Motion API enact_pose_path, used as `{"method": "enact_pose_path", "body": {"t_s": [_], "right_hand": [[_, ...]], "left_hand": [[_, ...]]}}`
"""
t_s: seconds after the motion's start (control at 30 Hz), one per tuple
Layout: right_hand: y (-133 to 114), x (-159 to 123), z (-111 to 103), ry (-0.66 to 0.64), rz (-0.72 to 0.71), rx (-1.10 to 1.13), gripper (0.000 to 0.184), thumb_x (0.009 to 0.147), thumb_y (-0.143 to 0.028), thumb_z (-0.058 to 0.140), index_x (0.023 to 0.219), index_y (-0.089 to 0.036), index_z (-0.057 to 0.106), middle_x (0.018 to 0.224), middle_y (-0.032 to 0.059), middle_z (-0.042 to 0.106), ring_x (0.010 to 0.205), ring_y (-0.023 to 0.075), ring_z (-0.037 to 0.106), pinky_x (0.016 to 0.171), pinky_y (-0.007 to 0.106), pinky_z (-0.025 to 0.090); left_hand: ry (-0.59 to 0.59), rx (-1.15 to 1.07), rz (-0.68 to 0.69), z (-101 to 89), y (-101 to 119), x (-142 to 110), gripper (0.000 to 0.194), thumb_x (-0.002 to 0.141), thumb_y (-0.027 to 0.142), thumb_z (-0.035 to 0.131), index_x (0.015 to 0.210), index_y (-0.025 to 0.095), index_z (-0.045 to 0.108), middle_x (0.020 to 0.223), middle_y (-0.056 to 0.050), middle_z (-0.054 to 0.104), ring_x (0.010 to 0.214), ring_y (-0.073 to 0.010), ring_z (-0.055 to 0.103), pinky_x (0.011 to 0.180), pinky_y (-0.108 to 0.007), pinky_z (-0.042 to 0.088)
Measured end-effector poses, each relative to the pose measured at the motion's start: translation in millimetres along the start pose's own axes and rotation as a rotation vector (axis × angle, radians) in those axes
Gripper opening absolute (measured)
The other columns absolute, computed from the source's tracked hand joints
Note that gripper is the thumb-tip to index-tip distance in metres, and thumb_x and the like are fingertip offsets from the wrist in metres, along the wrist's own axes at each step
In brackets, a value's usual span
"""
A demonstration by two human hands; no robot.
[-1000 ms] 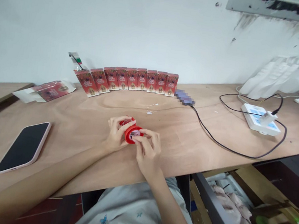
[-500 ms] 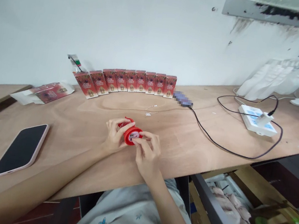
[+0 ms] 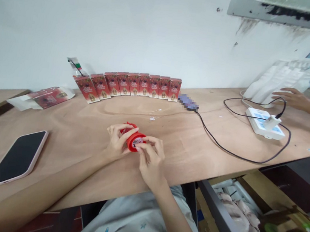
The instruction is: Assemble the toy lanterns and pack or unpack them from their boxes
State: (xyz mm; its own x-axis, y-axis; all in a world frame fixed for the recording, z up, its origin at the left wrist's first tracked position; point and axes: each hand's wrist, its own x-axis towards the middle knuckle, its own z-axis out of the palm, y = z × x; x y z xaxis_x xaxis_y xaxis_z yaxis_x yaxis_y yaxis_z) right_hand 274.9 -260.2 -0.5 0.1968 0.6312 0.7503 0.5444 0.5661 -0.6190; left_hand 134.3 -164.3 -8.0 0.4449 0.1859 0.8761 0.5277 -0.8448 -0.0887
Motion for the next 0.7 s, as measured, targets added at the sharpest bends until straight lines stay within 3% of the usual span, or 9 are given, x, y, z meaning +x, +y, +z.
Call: {"method": "enact_pose_path", "body": {"t_s": [0.17, 0.3, 0.4, 0.53, 0.7], "right_hand": [[1.9, -0.4, 1.4, 0.072, 0.115, 0.068, 0.006, 0.081, -0.020, 0.063, 0.087, -0.022, 0.063, 0.099, 0.0054, 0.058, 0.098, 0.0179, 0.058, 0.087, 0.038, 0.051], [4.7, -0.9, 3.2, 0.072, 0.333, 0.321, 0.033, 0.072, -0.027, 0.073, 0.101, -0.022, 0.057, 0.108, 0.0068, 0.062, 0.100, 0.0184, 0.062, 0.085, 0.036, 0.055], [4.7, -1.2, 3.1, 0.003, 0.434, 0.433, 0.040, 0.071, -0.027, 0.074, 0.108, -0.023, 0.058, 0.106, 0.0059, 0.066, 0.094, 0.0171, 0.066, 0.080, 0.033, 0.058], [3.1, -1.2, 2.8, -0.002, 0.455, 0.450, 0.034, 0.071, -0.025, 0.074, 0.102, -0.022, 0.062, 0.098, 0.0040, 0.069, 0.087, 0.0158, 0.068, 0.077, 0.030, 0.060], [4.0, -4.2, 4.0, 0.002, 0.408, 0.457, 0.032, 0.074, -0.023, 0.070, 0.105, -0.023, 0.062, 0.099, 0.0041, 0.068, 0.087, 0.0152, 0.068, 0.076, 0.029, 0.060]], "left_hand": [[0.022, 0.011, 0.005, 0.4, -1.0, -2.6, 0.051, 0.085, 0.052, 0.052, 0.130, 0.026, 0.051, 0.104, -0.011, 0.057, 0.096, -0.0238, 0.048, 0.080, -0.036, 0.031], [0.026, 0.018, 0.008, 0.3, -1.5, -3.9, 0.048, 0.088, 0.051, 0.048, 0.131, 0.029, 0.050, 0.104, -0.010, 0.057, 0.095, -0.0234, 0.049, 0.080, -0.036, 0.031], [0.053, 0.024, 0.034, -0.2, -1.6, -3.7, 0.047, 0.089, 0.048, 0.048, 0.133, 0.031, 0.048, 0.104, -0.010, 0.058, 0.095, -0.0229, 0.049, 0.080, -0.036, 0.031], [0.095, 0.045, 0.073, -0.6, -0.5, -3.1, 0.048, 0.089, 0.041, 0.051, 0.135, 0.029, 0.045, 0.103, -0.010, 0.058, 0.095, -0.0220, 0.050, 0.080, -0.036, 0.032], [0.129, 0.110, 0.072, -0.4, 1.7, -3.7, 0.040, 0.090, 0.041, 0.050, 0.130, 0.030, 0.052, 0.101, -0.008, 0.060, 0.092, -0.0207, 0.051, 0.079, -0.035, 0.031]]}}
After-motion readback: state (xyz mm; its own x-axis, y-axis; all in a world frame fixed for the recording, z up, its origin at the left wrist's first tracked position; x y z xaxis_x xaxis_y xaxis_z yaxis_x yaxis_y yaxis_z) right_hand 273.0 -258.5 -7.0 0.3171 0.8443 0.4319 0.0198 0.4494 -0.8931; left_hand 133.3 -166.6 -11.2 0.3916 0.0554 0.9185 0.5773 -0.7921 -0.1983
